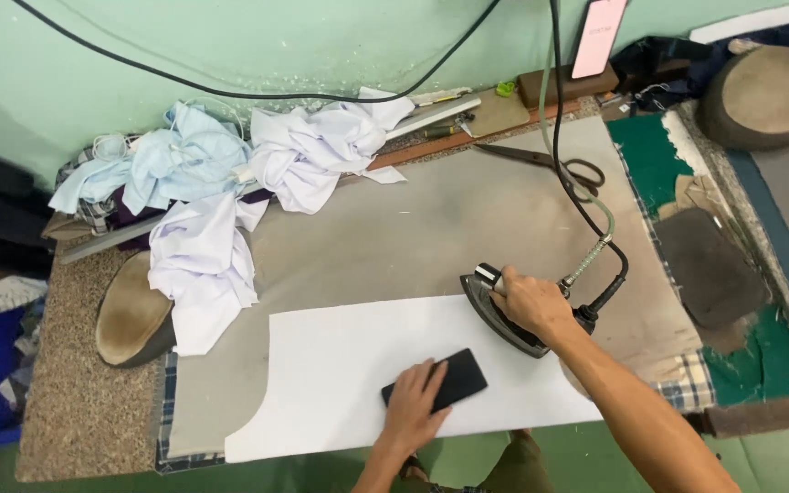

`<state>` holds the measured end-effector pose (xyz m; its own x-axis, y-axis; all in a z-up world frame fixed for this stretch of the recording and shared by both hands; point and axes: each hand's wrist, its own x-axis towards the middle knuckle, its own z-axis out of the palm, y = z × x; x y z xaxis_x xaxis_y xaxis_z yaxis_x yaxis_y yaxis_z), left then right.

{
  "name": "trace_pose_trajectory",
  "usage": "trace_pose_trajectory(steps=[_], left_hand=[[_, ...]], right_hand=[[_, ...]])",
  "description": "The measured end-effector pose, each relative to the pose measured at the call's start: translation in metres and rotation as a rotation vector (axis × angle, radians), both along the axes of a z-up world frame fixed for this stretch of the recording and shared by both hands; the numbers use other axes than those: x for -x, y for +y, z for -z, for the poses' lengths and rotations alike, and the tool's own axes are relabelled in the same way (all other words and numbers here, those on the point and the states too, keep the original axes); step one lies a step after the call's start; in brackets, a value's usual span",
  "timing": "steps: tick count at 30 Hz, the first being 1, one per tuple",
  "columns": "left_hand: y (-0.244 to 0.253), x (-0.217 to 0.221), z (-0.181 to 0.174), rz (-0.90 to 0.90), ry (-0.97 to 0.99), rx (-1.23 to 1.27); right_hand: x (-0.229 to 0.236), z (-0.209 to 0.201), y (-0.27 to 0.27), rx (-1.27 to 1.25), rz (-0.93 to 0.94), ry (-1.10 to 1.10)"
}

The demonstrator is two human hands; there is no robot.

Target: The person irons a white fabric piece on a table using a steam iron and a black rectangular pressing tool. They repeatedly smooth the fabric, lift and reposition it, and use the tool to press down sections while ironing.

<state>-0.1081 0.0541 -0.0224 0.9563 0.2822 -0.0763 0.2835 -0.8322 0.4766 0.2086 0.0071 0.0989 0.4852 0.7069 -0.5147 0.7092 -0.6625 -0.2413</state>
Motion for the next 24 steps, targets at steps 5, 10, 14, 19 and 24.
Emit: trace_pose_trajectory(steps=[5,10,14,19,24], left_hand=[[-0.067,-0.113,-0.028,0.075,-0.024,0.023],[-0.102,-0.171,-0.027,0.025,-0.171,-0.072],[-0.101,-0.153,-0.057,-0.067,-0.267,-0.033],[-0.075,-0.057,-0.049,-0.351,-0.470,-0.198],[-0.002,0.075,-0.041,-1.023,-0.381,-0.379]], right_hand=[[-0.061,0.023,0.006,0.000,-0.243,-0.031],[-0.098,0.056,-0.001,-0.097,-0.481,-0.104],[-0.108,0.067,-0.012,-0.147,-0.639,-0.175],[-0.102,0.052,-0.004,0.028,-0.711,-0.157],[-0.070,0.034,0.027,0.102,-0.732,-0.169]])
